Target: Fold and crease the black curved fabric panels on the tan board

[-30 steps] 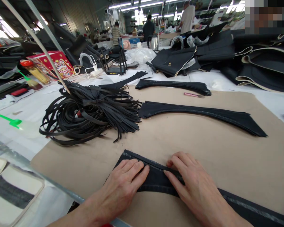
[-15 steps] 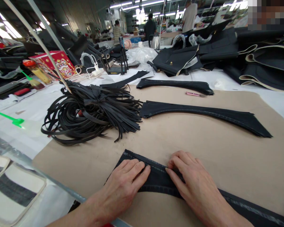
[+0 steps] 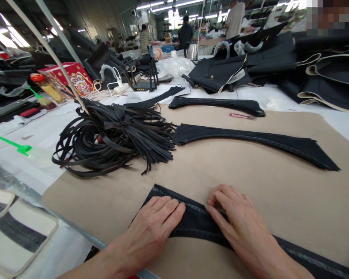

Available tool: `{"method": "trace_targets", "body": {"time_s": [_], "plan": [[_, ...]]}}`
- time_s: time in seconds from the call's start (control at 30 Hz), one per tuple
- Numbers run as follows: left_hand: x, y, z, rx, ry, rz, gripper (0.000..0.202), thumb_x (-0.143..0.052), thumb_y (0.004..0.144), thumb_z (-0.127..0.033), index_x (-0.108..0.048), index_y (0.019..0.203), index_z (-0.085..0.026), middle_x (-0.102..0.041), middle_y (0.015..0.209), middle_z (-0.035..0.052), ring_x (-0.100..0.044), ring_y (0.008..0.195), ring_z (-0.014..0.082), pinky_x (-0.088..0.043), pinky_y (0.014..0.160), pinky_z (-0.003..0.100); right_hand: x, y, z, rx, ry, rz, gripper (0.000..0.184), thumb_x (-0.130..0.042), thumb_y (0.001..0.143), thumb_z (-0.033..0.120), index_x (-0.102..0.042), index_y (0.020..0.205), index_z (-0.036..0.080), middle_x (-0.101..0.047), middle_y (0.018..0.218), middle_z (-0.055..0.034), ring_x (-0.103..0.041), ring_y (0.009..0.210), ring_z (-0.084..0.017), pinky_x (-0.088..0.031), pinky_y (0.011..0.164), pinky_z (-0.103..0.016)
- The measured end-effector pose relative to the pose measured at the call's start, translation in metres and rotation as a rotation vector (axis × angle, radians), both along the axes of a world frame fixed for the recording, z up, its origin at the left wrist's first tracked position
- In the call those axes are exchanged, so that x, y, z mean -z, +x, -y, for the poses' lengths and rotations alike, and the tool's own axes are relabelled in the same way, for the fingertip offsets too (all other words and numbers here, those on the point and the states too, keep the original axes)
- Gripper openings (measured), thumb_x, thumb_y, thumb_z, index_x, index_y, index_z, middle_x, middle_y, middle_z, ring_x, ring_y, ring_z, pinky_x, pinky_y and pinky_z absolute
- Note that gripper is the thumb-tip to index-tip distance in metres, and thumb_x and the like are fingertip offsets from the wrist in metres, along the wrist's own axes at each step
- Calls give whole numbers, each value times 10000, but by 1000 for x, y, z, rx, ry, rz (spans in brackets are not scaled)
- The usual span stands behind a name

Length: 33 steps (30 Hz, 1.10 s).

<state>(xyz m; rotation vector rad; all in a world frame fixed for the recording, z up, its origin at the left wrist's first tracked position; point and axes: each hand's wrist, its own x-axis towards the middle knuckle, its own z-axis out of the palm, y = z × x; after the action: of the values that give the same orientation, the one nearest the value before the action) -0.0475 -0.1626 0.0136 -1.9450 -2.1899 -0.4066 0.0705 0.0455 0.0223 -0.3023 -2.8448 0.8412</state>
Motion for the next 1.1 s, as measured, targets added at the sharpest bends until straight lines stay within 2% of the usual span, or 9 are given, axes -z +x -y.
{"method": "trace_targets", "body": {"time_s": [0.17, 0.33, 0.47, 0.77, 1.1], "plan": [[-1, 2, 1, -77, 23, 5, 478, -368, 844, 6, -514, 1288, -94, -581, 1130, 112, -516, 1026, 232, -464, 921, 371, 2, 0, 2, 12, 28, -21, 127, -528, 924, 152, -529, 806, 199, -524, 866, -4, -463, 827, -215, -288, 717, -367], [-3, 1, -1, -97, 40, -24, 476, -374, 869, -13, -497, 1322, -94, -528, 1274, 114, -458, 1145, 245, -408, 980, 362, 2, 0, 2, 4, 48, -19, 128, -519, 925, 158, -529, 803, 195, -523, 866, -9, -461, 822, -214, -286, 706, -362], [-3, 1, -1, -123, 12, -18, 470, -366, 899, -41, -476, 1351, -111, -527, 1301, 98, -439, 1181, 241, -385, 1003, 361, 0, -1, 1, 1, 53, 8, 120, -555, 898, 128, -530, 800, 193, -524, 868, -3, -466, 830, -206, -286, 712, -359], [0, 0, -2, -145, -14, -54, 444, -368, 919, -84, -486, 1345, -124, -542, 1285, 104, -443, 1173, 266, -436, 958, 400, -2, 0, 1, -12, 97, -5, 127, -518, 921, 137, -527, 808, 195, -524, 878, -11, -466, 824, -209, -287, 709, -356], [2, 0, -1, -116, -42, -3, 433, -395, 918, -77, -464, 1346, -74, -542, 1272, 126, -478, 1177, 236, -458, 1024, 378, 2, 2, 2, -8, 111, -64, 115, -499, 926, 141, -510, 825, 195, -521, 864, -17, -453, 808, -219, -280, 704, -356]]}}
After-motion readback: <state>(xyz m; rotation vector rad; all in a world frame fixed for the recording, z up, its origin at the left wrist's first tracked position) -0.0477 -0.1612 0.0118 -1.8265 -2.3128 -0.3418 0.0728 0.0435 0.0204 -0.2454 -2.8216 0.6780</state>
